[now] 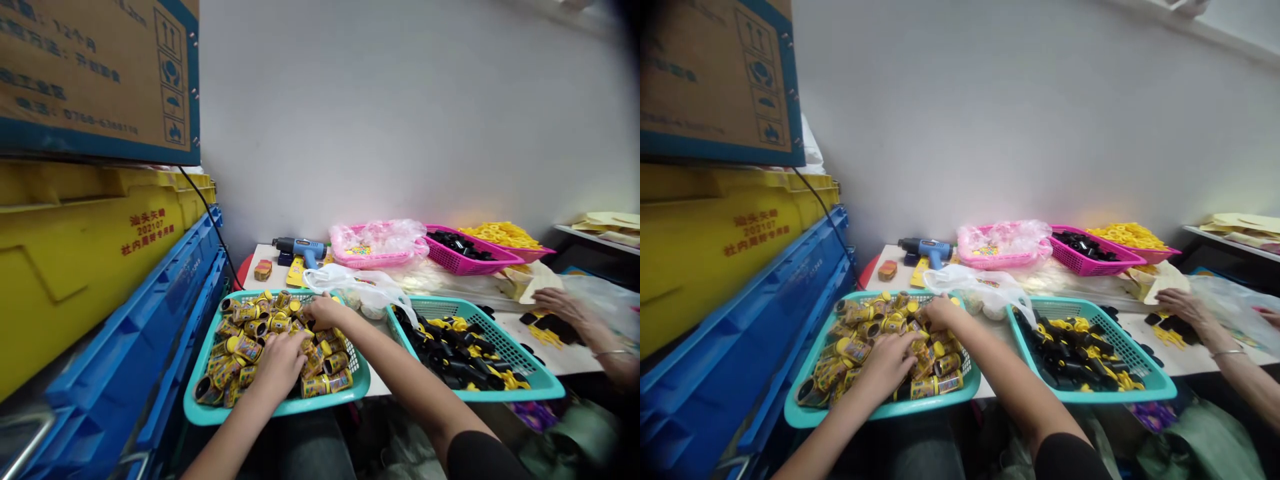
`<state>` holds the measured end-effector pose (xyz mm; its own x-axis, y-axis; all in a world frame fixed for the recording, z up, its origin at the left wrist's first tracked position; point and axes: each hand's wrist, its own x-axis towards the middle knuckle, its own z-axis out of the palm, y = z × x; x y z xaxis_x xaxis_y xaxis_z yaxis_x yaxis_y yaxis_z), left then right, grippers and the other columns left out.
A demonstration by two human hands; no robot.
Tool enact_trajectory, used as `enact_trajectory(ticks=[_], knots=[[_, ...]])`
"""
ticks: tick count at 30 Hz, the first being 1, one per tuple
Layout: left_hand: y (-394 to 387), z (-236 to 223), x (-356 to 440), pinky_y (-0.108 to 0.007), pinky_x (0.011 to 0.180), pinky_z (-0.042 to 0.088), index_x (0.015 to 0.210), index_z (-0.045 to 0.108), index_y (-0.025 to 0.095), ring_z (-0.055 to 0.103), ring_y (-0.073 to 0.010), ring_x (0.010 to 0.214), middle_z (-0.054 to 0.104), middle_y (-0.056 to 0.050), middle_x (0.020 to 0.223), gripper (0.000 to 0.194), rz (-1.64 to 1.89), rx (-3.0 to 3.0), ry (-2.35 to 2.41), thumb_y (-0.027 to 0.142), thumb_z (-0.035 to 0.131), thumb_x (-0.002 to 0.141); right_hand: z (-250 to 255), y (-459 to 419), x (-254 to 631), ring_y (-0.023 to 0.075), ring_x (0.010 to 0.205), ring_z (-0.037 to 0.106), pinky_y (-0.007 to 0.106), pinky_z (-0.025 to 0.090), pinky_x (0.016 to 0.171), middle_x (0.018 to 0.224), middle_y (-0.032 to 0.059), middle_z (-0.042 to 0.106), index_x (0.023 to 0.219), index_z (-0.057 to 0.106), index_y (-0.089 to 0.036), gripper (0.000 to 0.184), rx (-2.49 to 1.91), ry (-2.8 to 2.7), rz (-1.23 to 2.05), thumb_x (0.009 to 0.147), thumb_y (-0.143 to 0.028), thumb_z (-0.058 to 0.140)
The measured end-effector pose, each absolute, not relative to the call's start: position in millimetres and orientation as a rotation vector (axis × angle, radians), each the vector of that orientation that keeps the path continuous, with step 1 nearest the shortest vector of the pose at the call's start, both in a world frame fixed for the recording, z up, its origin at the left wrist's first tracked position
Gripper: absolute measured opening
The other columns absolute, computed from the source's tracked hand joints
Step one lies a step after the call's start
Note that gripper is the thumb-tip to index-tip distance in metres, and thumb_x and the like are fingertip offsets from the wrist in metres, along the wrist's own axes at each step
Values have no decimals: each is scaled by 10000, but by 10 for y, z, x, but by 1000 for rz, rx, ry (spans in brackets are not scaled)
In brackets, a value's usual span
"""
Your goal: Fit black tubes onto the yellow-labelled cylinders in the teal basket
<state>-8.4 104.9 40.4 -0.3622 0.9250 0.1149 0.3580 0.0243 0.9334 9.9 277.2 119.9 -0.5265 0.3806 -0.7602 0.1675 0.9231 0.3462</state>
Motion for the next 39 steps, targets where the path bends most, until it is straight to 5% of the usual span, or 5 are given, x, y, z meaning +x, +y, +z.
enact_trajectory(ticks=[10,17,28,32,39], knots=[[846,235,-158,-345,823,459,866,651,209,583,-201,935,650,-53,954,162,1994,1177,1735,132,508,864,1647,2797,356,183,835,576,305,451,751,927,86,588,1101,464,-136,339,852,2586,-478,854,-359,403],[623,223,-90,-236,757,486,754,669,234,559,-137,883,510,-36,974,187,2433,983,1536,62,603,786,1631,2048,769,89,550,473,210,349,528,788,21,505,897,439,-170,359,1199,2286,-1792,806,-515,476],[531,158,-252,-276,836,515,908,700,250,601,-190,1006,602,-77,1068,127,2077,827,1108,246,593,840,1412,1663,741,80,546,450,192,317,529,598,-11,512,658,544,-126,410,1343,2058,-1648,685,-490,731],[590,182,2,-282,704,551,1285,466,210,619,-225,975,611,-126,1097,551,1958,276,763,523,542,838,1089,1472,754,68,569,415,187,313,569,589,-29,480,654,470,-135,450,1747,2080,-1974,649,-469,771],[602,207,-51,-256,629,548,1041,545,162,636,-149,635,631,6,673,504,1822,111,824,386,768,648,1012,1281,774,137,694,493,251,416,667,733,25,538,759,536,-166,379,1775,1891,-2377,711,-511,687]])
